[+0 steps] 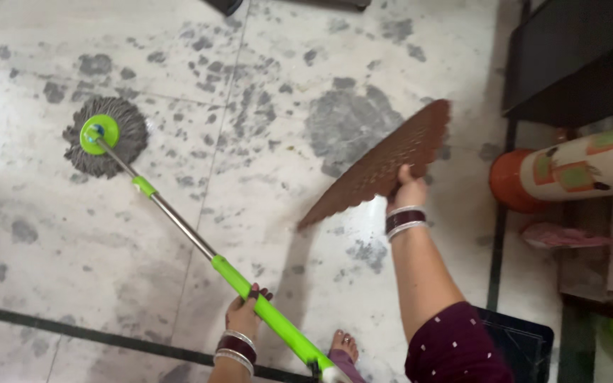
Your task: The person mops a tiled bathroom floor using a green spin mop. They move a brown bath mat to clean underneath it and mop around the base of a sink and a refrigerator. The person dips the mop into a bucket of water to clean it.
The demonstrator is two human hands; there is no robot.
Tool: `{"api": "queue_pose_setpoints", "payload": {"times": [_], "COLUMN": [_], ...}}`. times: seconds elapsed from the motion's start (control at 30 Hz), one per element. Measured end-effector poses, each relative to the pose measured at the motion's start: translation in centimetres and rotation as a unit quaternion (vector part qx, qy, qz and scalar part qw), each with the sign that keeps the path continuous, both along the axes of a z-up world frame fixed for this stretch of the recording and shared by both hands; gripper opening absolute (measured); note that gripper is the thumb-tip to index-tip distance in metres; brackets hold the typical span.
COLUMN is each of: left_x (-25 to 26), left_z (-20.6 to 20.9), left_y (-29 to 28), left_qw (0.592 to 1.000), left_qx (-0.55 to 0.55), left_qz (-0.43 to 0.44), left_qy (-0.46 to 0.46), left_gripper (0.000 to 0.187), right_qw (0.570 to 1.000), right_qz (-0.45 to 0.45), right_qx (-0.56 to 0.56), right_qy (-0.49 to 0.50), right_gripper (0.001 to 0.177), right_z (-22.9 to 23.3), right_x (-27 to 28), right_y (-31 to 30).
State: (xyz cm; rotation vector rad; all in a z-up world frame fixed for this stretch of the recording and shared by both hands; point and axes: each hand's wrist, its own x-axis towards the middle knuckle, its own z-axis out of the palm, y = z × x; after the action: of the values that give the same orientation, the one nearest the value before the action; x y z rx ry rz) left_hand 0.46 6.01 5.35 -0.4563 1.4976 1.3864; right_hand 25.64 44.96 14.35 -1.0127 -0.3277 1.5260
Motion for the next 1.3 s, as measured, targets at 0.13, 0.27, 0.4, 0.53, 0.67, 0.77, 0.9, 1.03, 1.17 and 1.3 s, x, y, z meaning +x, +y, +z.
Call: {"api": "queue_pose_setpoints", "payload": {"times": [0.13,0.27,0.4,0.53,0.67,0.77,0.9,1.03,1.17,1.3], "left_x": [-0.6,-0.5,-0.8,-2.3,-4.3,-5.7,-6.8,-7.8,-8.6,-9.3], "left_z": [5.0,7.5,9.6,13.3,17.7,20.8,24.0,26.3,26.9,27.0], "left_y": [3.4,4.0,2.7,2.4,3.6,3.8,3.9,3.0,3.0,3.7], "left_qw": [0.999,0.998,0.998,0.998,0.999,0.998,0.998,0.997,0.992,0.981], "left_qx": [-0.049,-0.068,-0.035,-0.031,-0.022,-0.027,-0.001,0.035,0.118,0.183], "left_qz": [-0.006,0.007,-0.054,-0.054,-0.02,-0.054,-0.049,-0.031,0.019,-0.024], "left_qy": [0.008,-0.013,-0.011,0.028,0.035,0.036,0.036,0.056,0.045,0.057], "left_gripper": [0.045,0.046,0.041,0.038,0.036,0.037,0.032,0.028,0.027,0.027], "right_qw": [0.996,0.977,0.935,0.863,0.805,0.733,0.716,0.689,0.65,0.669], "right_qz": [-0.075,0.021,0.216,0.342,0.509,0.626,0.668,0.699,0.726,0.717], "right_qx": [-0.026,-0.184,-0.269,-0.37,-0.3,-0.237,-0.191,-0.139,-0.13,-0.148], "right_qy": [-0.033,-0.105,-0.08,-0.046,-0.057,-0.124,-0.063,-0.129,-0.184,-0.129], "right_gripper": [0.035,0.034,0.036,0.048,0.063,0.08,0.086,0.086,0.081,0.071], "right_z": [3.6,7.3,11.2,16.8,23.3,28.0,33.6,37.5,38.7,37.3], "right_x": [8.3,15.5,18.5,15.1,8.3,2.5,-2.6,-4.7,-7.9,-11.9], "right_y": [3.4,-0.6,-8.5,-16.3,-21.4,-23.3,-22.5,-21.8,-23.4,-24.0]}}
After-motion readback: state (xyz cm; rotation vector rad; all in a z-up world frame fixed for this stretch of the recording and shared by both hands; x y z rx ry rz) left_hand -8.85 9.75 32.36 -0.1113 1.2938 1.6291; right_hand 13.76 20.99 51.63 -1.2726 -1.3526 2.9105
